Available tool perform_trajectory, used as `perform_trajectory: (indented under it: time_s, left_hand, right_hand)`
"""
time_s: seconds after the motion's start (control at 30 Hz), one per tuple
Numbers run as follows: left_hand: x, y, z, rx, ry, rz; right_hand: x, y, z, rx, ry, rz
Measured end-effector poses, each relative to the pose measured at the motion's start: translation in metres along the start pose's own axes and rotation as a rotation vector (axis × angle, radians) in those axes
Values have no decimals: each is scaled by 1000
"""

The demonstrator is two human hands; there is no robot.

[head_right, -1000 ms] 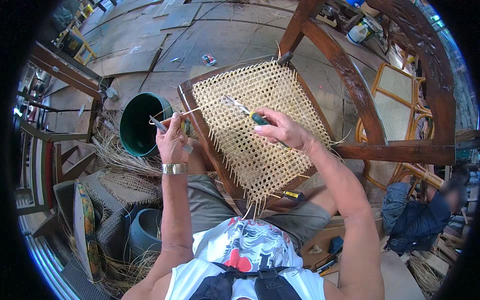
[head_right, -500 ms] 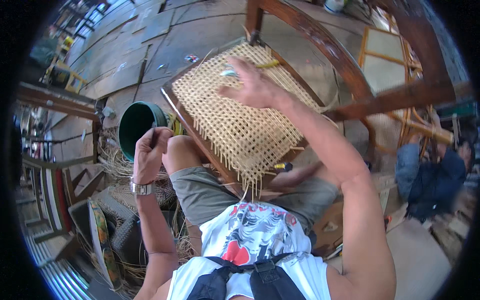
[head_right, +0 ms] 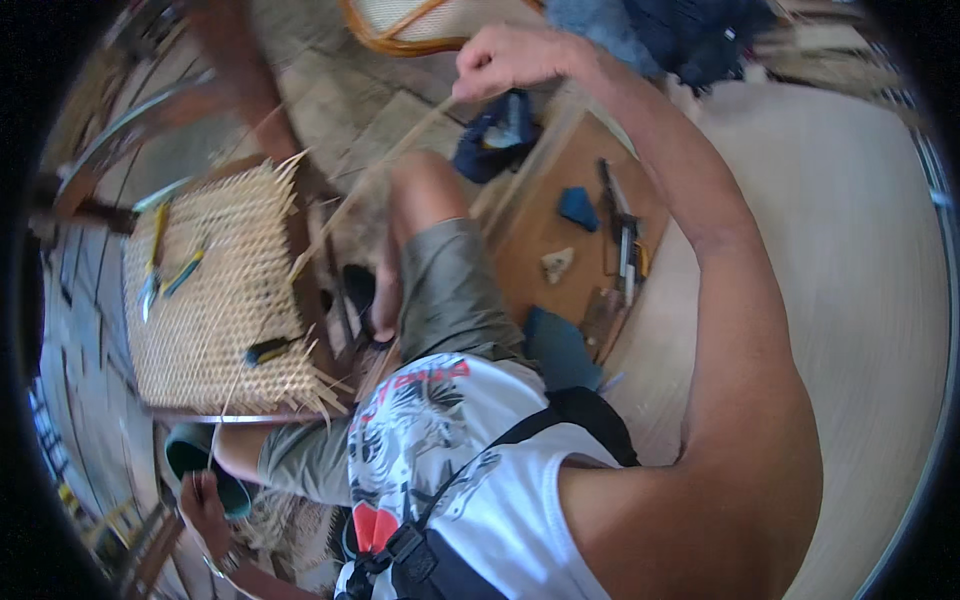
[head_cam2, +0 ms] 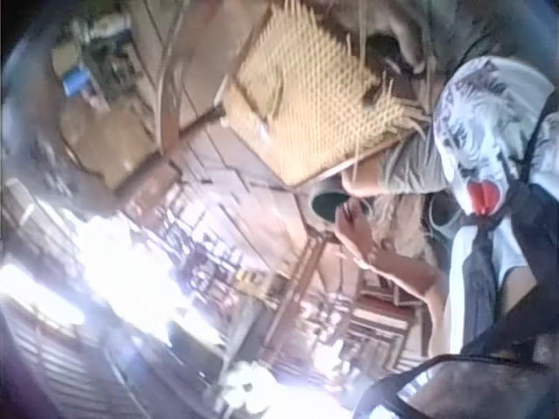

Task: Repairing the cane webbing on a wooden chair seat using weaving material and tools.

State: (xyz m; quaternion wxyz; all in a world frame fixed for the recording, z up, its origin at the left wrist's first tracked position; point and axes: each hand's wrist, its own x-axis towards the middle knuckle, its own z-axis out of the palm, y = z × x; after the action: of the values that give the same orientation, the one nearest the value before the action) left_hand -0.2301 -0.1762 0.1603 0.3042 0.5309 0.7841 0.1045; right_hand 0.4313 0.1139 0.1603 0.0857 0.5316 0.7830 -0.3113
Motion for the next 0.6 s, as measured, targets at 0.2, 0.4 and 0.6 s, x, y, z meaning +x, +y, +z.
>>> perform_trajectory:
  time_s: [0.2,0.4,0.6]
  left_hand:
    - [-29,51,30,-585,-195,251]
    - [-7,184,141,-718,-444,150]
    - [34,256,243,-823,-888,51]
  right_hand:
    - [-34,106,26,-683,997,173]
    - [-112,69,186,149,649,660]
    - [-152,34,360,110,570,744]
